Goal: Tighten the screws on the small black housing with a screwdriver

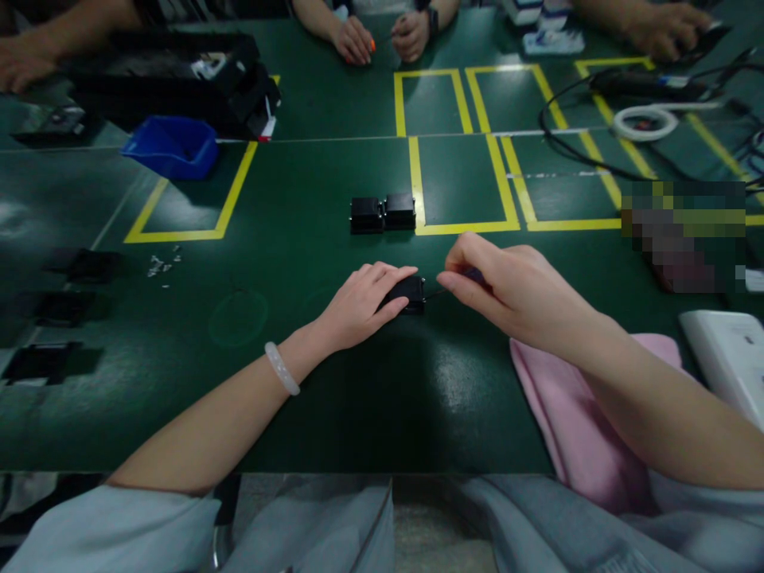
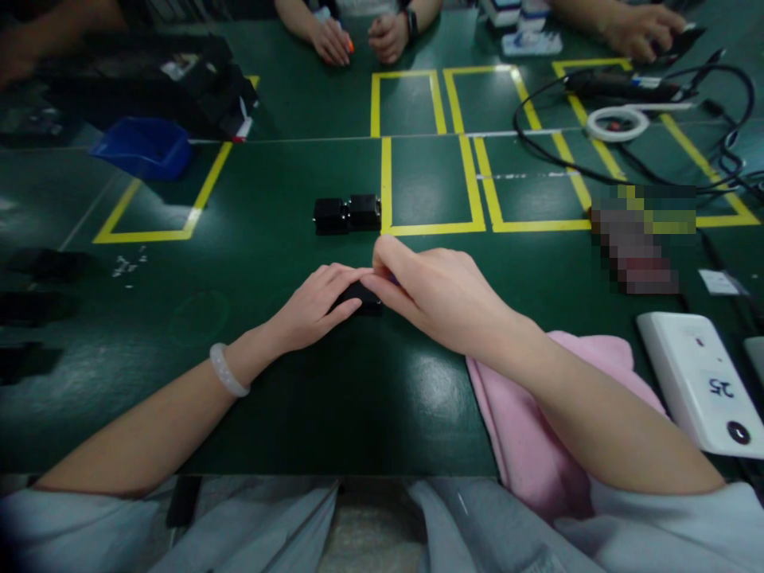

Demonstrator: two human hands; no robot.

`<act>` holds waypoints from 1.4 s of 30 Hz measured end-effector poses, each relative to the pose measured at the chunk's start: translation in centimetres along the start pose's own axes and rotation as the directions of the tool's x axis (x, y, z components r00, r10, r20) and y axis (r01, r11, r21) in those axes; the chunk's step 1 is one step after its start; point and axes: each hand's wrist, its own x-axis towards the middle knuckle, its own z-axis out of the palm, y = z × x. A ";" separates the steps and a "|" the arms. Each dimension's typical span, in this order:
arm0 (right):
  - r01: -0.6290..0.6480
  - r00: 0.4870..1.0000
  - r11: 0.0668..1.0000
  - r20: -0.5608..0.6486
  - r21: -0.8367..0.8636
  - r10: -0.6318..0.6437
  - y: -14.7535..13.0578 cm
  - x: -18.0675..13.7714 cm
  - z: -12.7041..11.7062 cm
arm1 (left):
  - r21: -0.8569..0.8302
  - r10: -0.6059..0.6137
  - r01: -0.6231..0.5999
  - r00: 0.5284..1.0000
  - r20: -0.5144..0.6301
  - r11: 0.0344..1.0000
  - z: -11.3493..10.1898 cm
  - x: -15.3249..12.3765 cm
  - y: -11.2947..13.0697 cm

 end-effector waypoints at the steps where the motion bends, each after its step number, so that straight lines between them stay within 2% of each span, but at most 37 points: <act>1: -0.003 1.000 1.000 -0.003 -0.002 0.003 0.0 0.0 0.0 | -0.002 -0.001 0.001 1.000 0.001 1.000 0.0 0.0 0.0; 12: -0.004 1.000 1.000 -0.006 0.002 0.004 0.1 0.0 0.1 | 0.013 -0.003 0.003 1.000 0.004 1.000 -0.1 0.0 0.1; 19: 0.002 0.999 1.000 -0.049 0.022 -0.001 0.2 0.0 0.3 | 0.014 0.003 -0.003 1.000 0.002 1.000 -0.1 0.1 0.1; 26: -0.003 1.000 1.000 -0.019 -0.010 0.003 0.3 0.1 0.3 | 0.004 -0.007 0.007 1.000 0.007 1.000 -0.1 0.0 0.1; 42: 0.031 0.999 0.998 -0.018 0.052 -0.030 0.0 0.0 0.3 | 0.011 0.001 -0.001 1.000 0.001 1.000 -0.1 0.0 0.0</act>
